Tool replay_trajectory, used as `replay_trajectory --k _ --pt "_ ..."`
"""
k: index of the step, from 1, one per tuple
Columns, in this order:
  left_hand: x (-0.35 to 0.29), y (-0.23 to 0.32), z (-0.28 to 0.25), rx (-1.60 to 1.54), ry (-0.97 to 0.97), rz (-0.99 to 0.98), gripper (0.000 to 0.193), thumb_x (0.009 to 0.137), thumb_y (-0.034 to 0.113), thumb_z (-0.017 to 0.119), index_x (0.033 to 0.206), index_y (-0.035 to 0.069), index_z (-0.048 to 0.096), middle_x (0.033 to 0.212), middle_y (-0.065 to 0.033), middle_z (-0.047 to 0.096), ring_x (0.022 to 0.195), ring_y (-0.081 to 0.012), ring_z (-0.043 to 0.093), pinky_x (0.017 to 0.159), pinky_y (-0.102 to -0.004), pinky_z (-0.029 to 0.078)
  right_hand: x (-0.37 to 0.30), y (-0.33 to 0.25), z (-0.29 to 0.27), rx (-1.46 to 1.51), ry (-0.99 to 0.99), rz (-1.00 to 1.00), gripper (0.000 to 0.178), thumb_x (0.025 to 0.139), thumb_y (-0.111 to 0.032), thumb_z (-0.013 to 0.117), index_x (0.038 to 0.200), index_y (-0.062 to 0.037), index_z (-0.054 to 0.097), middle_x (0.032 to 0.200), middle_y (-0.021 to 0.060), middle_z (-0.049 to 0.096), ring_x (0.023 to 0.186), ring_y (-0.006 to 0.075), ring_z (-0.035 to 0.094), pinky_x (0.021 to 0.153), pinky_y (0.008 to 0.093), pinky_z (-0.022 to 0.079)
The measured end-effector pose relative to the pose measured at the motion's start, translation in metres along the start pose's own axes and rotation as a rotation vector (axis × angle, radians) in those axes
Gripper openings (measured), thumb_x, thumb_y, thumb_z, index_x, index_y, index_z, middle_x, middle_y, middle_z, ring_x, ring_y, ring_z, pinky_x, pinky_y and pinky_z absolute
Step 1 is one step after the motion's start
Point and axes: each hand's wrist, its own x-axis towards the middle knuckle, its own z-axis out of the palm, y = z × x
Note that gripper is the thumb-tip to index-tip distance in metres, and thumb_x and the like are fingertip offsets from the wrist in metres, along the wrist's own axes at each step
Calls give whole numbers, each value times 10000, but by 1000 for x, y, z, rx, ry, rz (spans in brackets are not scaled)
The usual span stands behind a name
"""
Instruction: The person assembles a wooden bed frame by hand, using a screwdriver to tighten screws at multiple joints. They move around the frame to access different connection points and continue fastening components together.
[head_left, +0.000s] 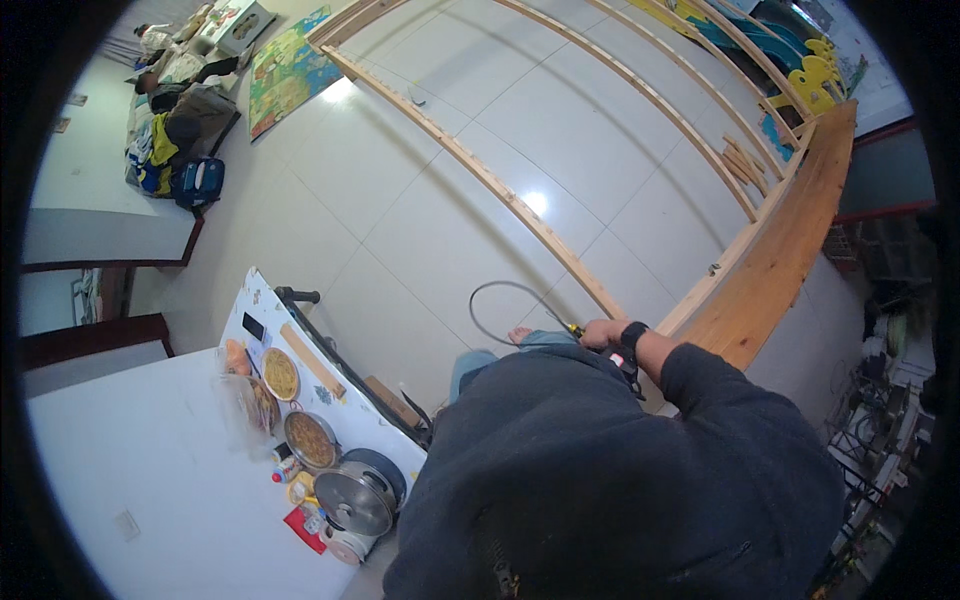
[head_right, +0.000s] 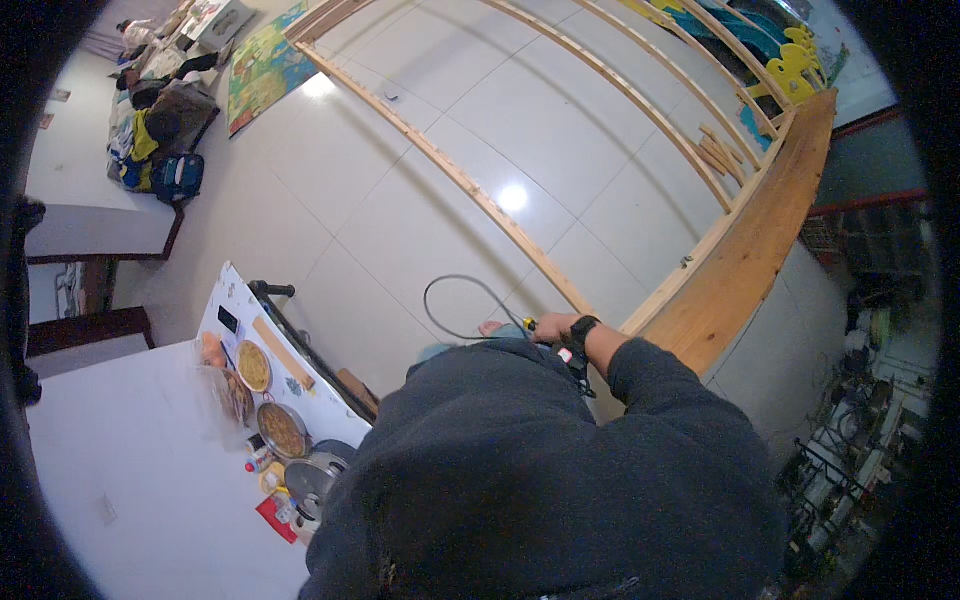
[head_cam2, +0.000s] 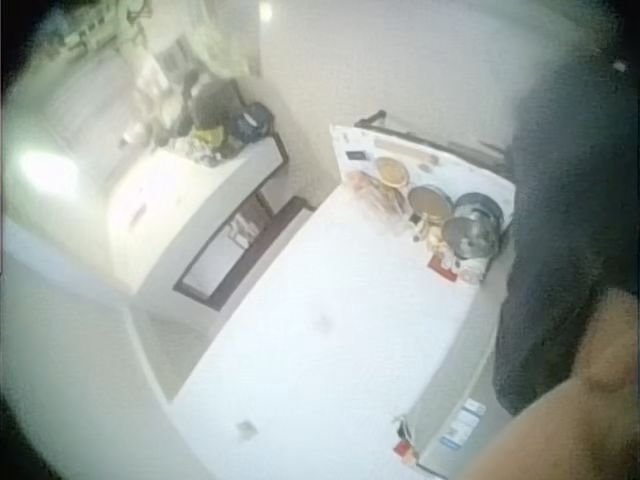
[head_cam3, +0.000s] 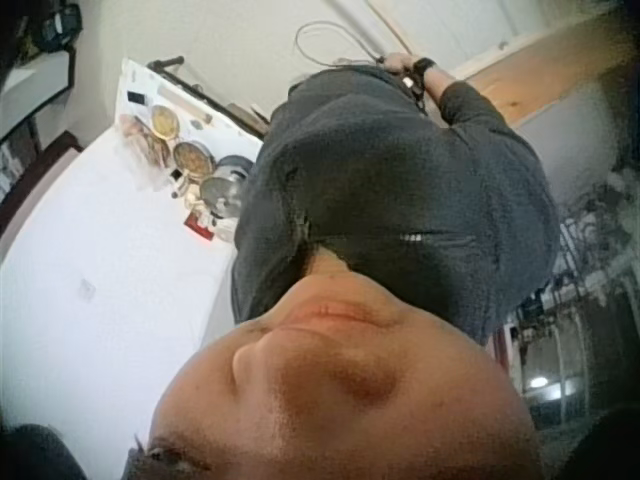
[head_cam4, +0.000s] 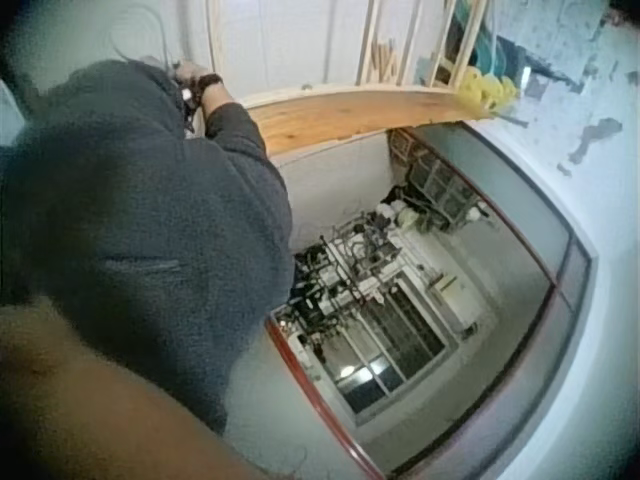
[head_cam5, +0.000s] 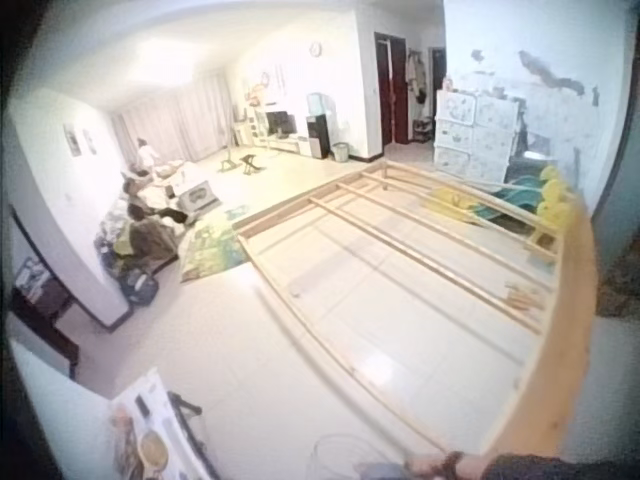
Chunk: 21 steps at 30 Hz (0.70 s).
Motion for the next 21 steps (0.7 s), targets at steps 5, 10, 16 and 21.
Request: replay_trajectory --k 5,10,16,21 --pt "89 51 -46 66 -85 29 548 819 240 573 1273 33 347 1143 -183 523 971 -263 552 826 -371 441 35 -12 6 392 344 273 423 658 -330 595 821 60 609 816 228 620 766 341 603 679 393 463" --pt "221 121 -90 169 -279 112 552 820 238 568 1279 38 336 1126 -182 533 947 -262 560 812 -371 446 37 -71 -29 623 514 358 364 720 -346 571 776 12 601 727 185 613 659 304 583 620 381 446" --pt "365 257 -142 309 -499 311 557 822 235 562 1287 44 323 1106 -181 544 917 -261 569 795 -372 453 33 -192 -116 441 482 564 404 789 -372 523 885 14 594 770 200 613 697 268 591 627 383 446" --pt "417 321 -166 247 -552 300 561 824 233 557 1294 49 313 1089 -179 554 893 -260 578 781 -372 458 25 -251 -175 941 530 316 175 737 -170 570 802 -7 581 651 22 526 586 143 485 535 307 382"
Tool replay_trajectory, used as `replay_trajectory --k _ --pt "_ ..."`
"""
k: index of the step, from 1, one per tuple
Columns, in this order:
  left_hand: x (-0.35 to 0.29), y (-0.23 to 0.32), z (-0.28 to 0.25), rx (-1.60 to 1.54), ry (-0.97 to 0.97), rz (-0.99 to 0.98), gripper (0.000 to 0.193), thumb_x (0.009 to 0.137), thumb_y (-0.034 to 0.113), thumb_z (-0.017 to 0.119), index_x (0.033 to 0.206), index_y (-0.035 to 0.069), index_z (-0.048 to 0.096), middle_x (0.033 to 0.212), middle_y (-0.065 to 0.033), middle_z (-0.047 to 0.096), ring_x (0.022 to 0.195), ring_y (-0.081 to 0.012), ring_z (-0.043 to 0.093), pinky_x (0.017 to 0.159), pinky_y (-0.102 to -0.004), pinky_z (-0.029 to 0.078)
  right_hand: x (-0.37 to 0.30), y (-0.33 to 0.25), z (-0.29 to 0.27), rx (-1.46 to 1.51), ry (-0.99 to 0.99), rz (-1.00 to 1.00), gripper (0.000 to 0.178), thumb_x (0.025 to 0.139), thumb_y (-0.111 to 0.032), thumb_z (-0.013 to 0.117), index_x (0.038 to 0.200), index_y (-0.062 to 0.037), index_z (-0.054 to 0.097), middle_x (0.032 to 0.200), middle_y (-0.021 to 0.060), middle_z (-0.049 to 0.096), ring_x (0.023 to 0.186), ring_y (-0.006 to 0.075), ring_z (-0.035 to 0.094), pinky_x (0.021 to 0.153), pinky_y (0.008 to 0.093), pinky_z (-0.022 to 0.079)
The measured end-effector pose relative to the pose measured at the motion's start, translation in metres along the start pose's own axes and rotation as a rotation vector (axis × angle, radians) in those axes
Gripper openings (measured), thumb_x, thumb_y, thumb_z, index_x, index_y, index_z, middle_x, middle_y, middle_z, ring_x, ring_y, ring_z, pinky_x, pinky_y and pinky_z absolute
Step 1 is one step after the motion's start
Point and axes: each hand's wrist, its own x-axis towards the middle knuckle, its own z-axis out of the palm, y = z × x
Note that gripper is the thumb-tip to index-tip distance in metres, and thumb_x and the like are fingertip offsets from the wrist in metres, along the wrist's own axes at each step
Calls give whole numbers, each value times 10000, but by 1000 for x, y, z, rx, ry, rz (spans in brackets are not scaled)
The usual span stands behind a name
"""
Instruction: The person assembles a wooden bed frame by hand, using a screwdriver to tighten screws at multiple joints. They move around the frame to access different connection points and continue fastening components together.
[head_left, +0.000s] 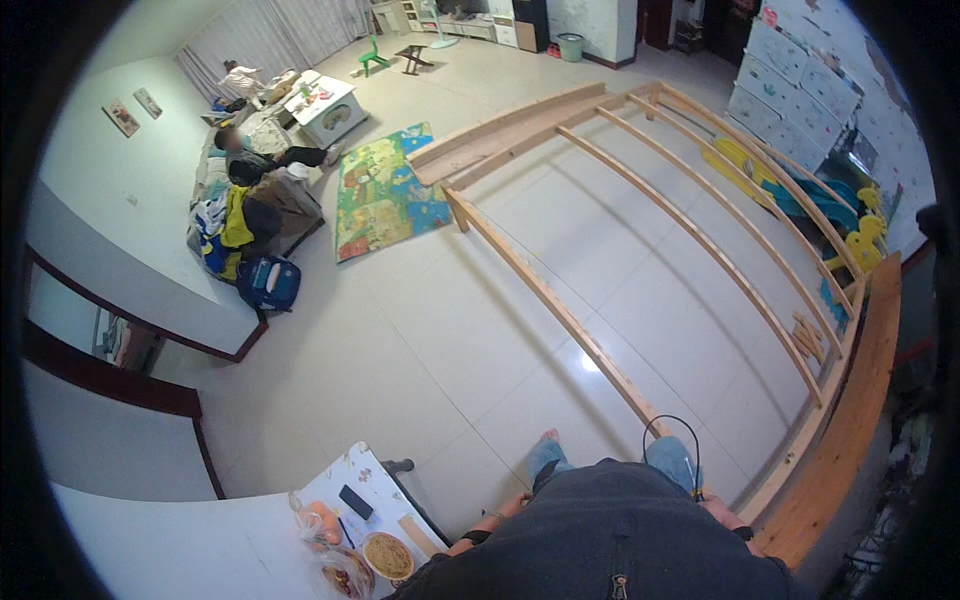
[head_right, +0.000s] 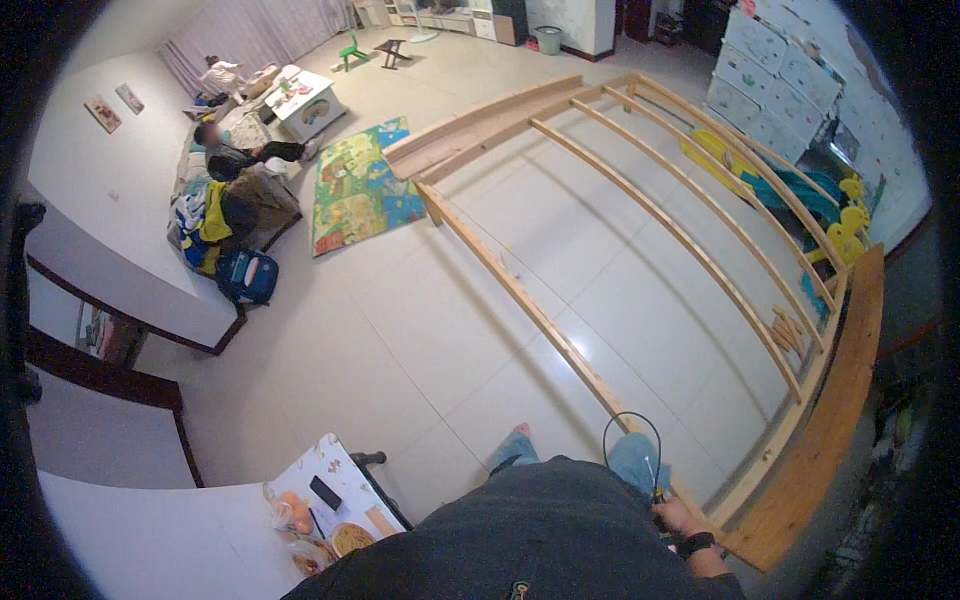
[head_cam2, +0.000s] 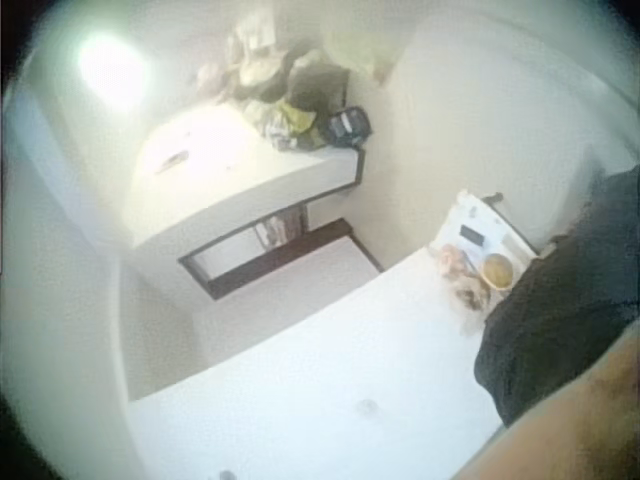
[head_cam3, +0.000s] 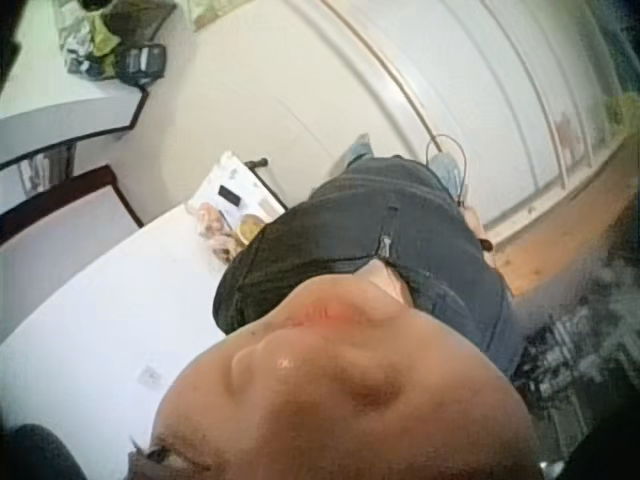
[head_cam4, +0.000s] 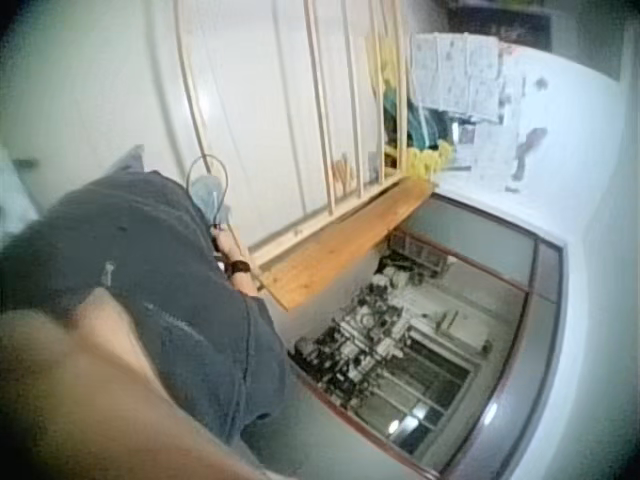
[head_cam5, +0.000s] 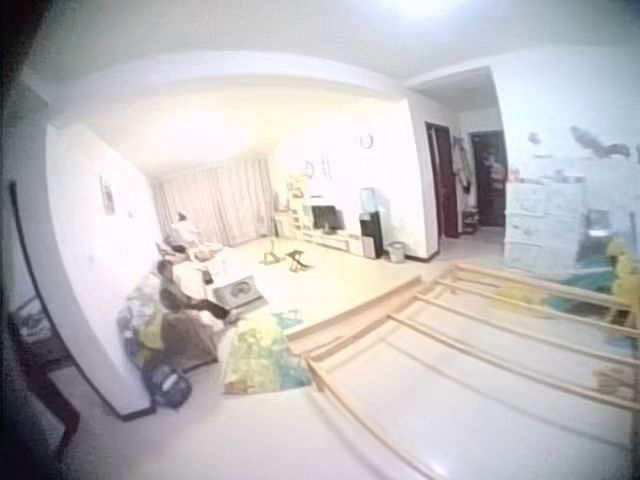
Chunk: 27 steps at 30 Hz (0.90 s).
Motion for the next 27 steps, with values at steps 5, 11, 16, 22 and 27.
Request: replay_trajectory --k 5,11,16,22,27 --pt "18 6 -59 -28 -16 -62 565 825 231 551 1300 53 302 1072 -178 564 869 -259 586 767 -372 463 37 -66 3 -275 158 33 264 703 -240 643 803 -1 591 735 89 607 702 197 569 628 343 440" --pt "50 14 -108 -44 -9 -101 570 827 228 545 1308 59 289 1052 -177 575 840 -258 595 750 -372 470 76 -142 -14 -626 45 -75 231 664 -202 643 816 -30 621 734 113 624 713 242 596 662 361 461" --pt "92 131 -154 215 106 98 575 829 225 540 1314 64 278 1035 -176 585 816 -257 603 736 -373 475 110 -193 -45 -876 -131 -101 233 678 -210 579 818 -33 640 682 91 616 591 198 580 555 346 458" --pt "92 443 -333 237 532 713 797 778 127 587 1384 92 71 819 -119 630 598 -178 592 525 -293 471 169 -216 -107 -443 -101 -129 219 720 -216 578 756 -4 623 622 61 584 537 148 532 516 303 430" --pt "101 647 -336 95 749 707 845 804 179 605 1390 81 4 701 -90 614 480 -142 531 395 -251 409 263 -227 -185 -398 -188 -237 221 724 -216 561 765 -3 603 626 62 583 551 153 544 533 310 441"
